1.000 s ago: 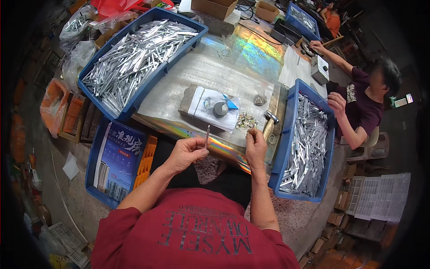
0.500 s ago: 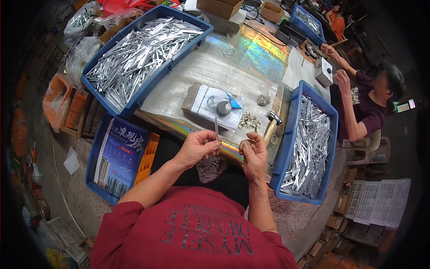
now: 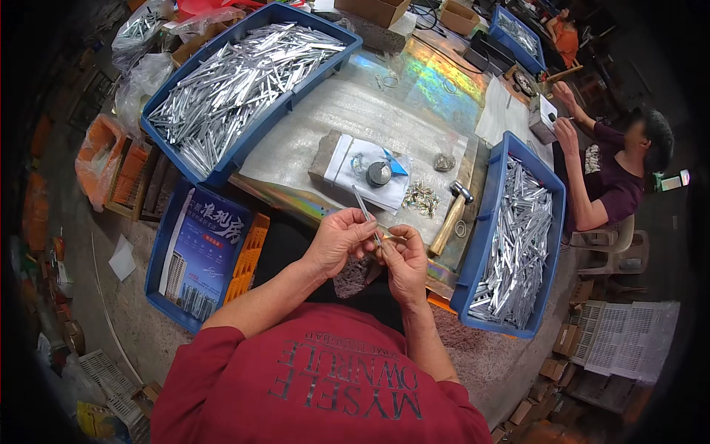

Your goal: The person takes metal strips from a bin, attaches small components onto them by hand, and hammers them on a block using a hammer.

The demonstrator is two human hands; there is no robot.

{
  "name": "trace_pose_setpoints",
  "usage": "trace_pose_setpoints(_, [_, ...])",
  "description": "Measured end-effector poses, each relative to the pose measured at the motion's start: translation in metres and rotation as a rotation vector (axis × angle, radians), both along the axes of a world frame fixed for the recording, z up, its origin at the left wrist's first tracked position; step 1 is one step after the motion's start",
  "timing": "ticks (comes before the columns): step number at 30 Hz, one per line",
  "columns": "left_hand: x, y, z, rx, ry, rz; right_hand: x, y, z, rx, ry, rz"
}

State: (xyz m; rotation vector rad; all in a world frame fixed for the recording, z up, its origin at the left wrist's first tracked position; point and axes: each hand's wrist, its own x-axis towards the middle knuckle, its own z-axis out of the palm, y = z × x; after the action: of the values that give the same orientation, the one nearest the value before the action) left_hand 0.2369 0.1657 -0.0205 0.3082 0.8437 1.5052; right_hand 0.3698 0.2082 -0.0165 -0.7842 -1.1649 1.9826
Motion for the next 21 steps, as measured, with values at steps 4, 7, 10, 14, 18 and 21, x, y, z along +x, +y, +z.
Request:
trace_pose_setpoints(4, [0.0005,-0.0002,-0.0011,-0.006,-0.034,0.003,0.0003,-0.0008,-0.0025,0.010,-0.005,0.001])
trace_pose_setpoints(7, [0.0009,-0.0006,-0.0029,-0.001,-0.028,0.003,0.0001,-0.0014,-0.0008,-0.002,0.005,0.007])
trace_pose_setpoints(10, [0.0016,-0.0008,-0.0050,0.018,-0.016,0.009,0.0001,-0.0011,-0.0013,-0.014,0.020,0.018])
trace_pose_setpoints(14, [0.0036,-0.0014,-0.0054,0.059,0.052,0.040,-0.0011,-0.0026,-0.0011,-0.018,0.025,-0.005])
trace_pose_setpoints(18, [0.0066,-0.0040,-0.0002,0.073,0.158,0.078,-0.0036,-0.0061,-0.0023,0.026,0.011,-0.061])
trace_pose_setpoints(21, [0.0074,-0.0043,0.0005,0.085,0.225,0.090,-0.0051,-0.0087,-0.0039,0.036,-0.001,-0.093])
